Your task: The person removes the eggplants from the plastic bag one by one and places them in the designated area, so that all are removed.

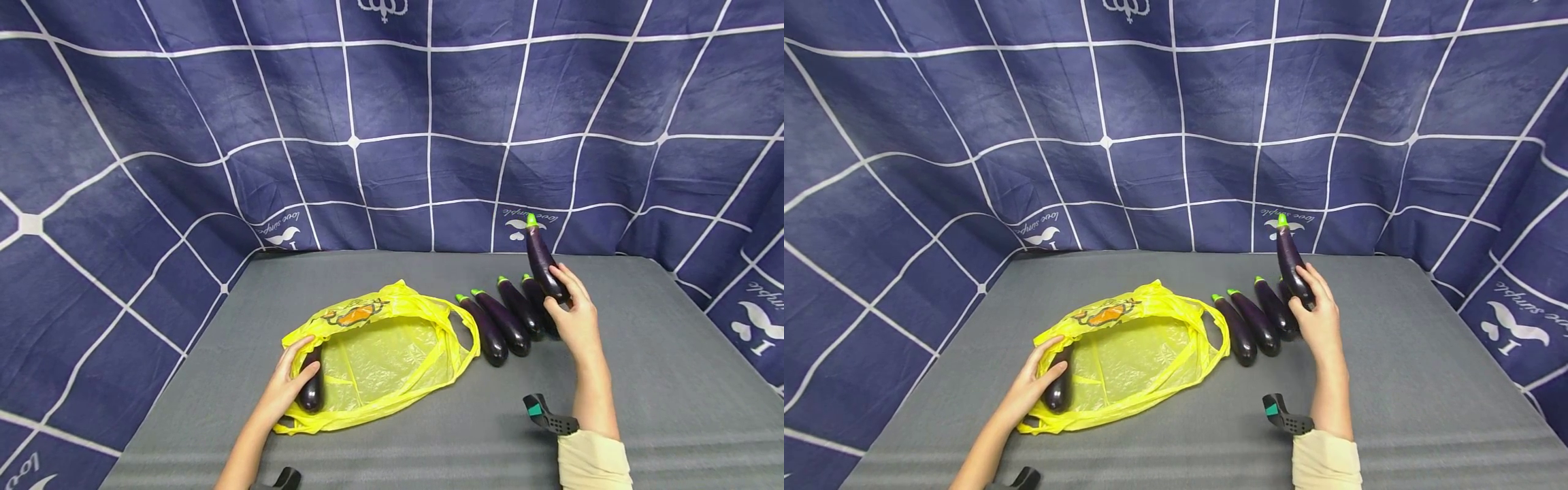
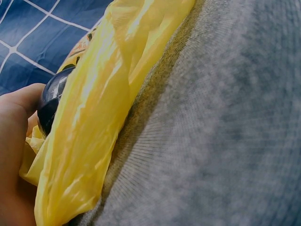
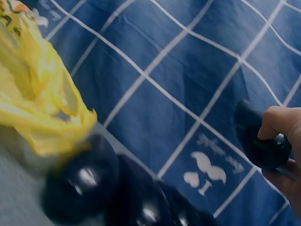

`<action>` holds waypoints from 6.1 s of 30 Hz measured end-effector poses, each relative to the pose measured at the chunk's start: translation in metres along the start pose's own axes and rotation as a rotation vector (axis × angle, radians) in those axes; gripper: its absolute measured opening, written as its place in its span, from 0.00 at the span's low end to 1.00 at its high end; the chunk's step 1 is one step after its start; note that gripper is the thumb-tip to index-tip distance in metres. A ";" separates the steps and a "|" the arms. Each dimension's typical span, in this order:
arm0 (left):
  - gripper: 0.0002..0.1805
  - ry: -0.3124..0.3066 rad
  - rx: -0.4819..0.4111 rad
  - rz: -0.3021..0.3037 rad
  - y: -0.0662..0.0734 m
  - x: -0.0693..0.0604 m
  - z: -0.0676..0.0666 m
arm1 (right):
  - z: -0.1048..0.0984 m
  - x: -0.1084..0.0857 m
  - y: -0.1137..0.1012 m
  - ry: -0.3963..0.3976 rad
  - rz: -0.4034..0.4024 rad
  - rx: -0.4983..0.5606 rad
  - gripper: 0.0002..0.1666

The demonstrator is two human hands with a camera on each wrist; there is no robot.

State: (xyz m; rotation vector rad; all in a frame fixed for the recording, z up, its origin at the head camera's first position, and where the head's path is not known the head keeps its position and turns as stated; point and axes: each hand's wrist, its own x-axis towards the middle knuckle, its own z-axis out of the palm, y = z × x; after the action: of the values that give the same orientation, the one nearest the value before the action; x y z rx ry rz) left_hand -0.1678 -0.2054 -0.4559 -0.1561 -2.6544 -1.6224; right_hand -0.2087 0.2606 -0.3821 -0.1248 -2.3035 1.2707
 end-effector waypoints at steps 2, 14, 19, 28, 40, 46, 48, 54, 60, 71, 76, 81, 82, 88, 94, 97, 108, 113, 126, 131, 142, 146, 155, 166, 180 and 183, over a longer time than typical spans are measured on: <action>0.28 0.000 0.001 0.002 0.001 0.000 0.000 | -0.005 0.000 0.006 0.002 0.014 -0.040 0.31; 0.29 -0.004 0.000 0.001 -0.003 0.000 0.000 | -0.022 -0.005 0.042 -0.027 0.041 -0.163 0.31; 0.29 -0.007 -0.011 0.006 -0.002 0.000 0.000 | -0.026 -0.009 0.058 -0.042 0.085 -0.191 0.29; 0.29 -0.002 -0.019 -0.009 -0.003 0.000 0.000 | -0.023 -0.015 0.079 -0.062 0.140 -0.188 0.27; 0.28 -0.002 -0.019 0.014 0.001 0.000 0.000 | -0.027 -0.014 0.078 -0.119 0.148 -0.202 0.26; 0.28 -0.003 -0.016 0.011 0.000 -0.001 0.000 | -0.025 -0.011 0.068 -0.091 0.082 -0.259 0.26; 0.28 -0.002 -0.015 0.011 0.000 -0.001 -0.001 | -0.023 -0.009 0.064 -0.085 0.063 -0.270 0.25; 0.29 -0.003 -0.017 0.010 0.000 0.000 0.000 | -0.016 -0.005 0.051 -0.099 0.018 -0.275 0.25; 0.28 -0.005 -0.012 0.005 -0.001 0.000 0.000 | -0.008 -0.005 0.040 -0.153 -0.032 -0.262 0.26; 0.28 -0.002 -0.010 0.010 -0.001 0.000 0.000 | 0.005 -0.002 0.017 -0.212 -0.057 -0.247 0.32; 0.29 -0.002 -0.010 0.005 -0.002 0.000 0.000 | 0.014 -0.001 0.012 -0.219 -0.128 -0.225 0.31; 0.29 -0.003 -0.009 -0.004 -0.002 0.000 0.001 | 0.024 -0.001 0.003 -0.243 -0.170 -0.230 0.31; 0.29 -0.003 -0.010 -0.004 -0.002 0.000 0.001 | 0.026 -0.002 0.001 -0.249 -0.174 -0.230 0.31; 0.29 -0.002 -0.013 0.002 -0.002 0.000 0.001 | 0.039 -0.006 -0.014 -0.264 -0.244 -0.248 0.30; 0.29 -0.003 -0.018 0.004 -0.002 0.001 0.001 | 0.050 -0.010 -0.027 -0.298 -0.289 -0.266 0.30; 0.29 -0.005 -0.014 -0.007 -0.002 0.000 0.001 | 0.053 -0.012 -0.033 -0.324 -0.287 -0.266 0.31; 0.29 -0.004 -0.016 -0.009 -0.003 0.001 0.001 | 0.064 -0.022 -0.051 -0.368 -0.320 -0.245 0.31; 0.29 -0.005 -0.010 -0.010 -0.003 0.001 0.000 | 0.071 -0.027 -0.058 -0.384 -0.325 -0.242 0.31; 0.28 -0.003 -0.008 -0.003 -0.002 0.000 0.000 | 0.087 -0.039 -0.074 -0.435 -0.381 -0.234 0.31; 0.28 0.005 -0.001 0.004 -0.002 0.000 0.001 | 0.095 -0.045 -0.078 -0.442 -0.401 -0.240 0.31; 0.28 0.008 0.001 0.019 -0.004 0.001 0.001 | 0.118 -0.063 -0.092 -0.438 -0.481 -0.204 0.29; 0.29 0.006 -0.006 0.016 -0.004 0.000 0.001 | 0.125 -0.072 -0.096 -0.452 -0.483 -0.182 0.28; 0.28 0.002 -0.006 0.007 -0.005 0.001 0.001 | 0.145 -0.098 -0.108 -0.516 -0.533 -0.186 0.27; 0.28 0.006 -0.005 0.003 -0.001 -0.001 -0.001 | 0.170 -0.131 -0.124 -0.719 -0.550 -0.225 0.29; 0.29 -0.017 -0.016 -0.041 -0.004 0.003 0.001 | 0.201 -0.147 -0.132 -0.803 -0.558 -0.252 0.36; 0.28 -0.020 -0.017 -0.025 -0.001 0.001 0.000 | 0.205 -0.148 -0.133 -0.813 -0.539 -0.253 0.37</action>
State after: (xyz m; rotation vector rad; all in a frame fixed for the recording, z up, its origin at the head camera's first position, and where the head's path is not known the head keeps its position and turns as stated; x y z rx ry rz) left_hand -0.1691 -0.2054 -0.4569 -0.1414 -2.6681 -1.6600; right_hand -0.1554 -0.0171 -0.4200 1.0330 -2.8423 0.8129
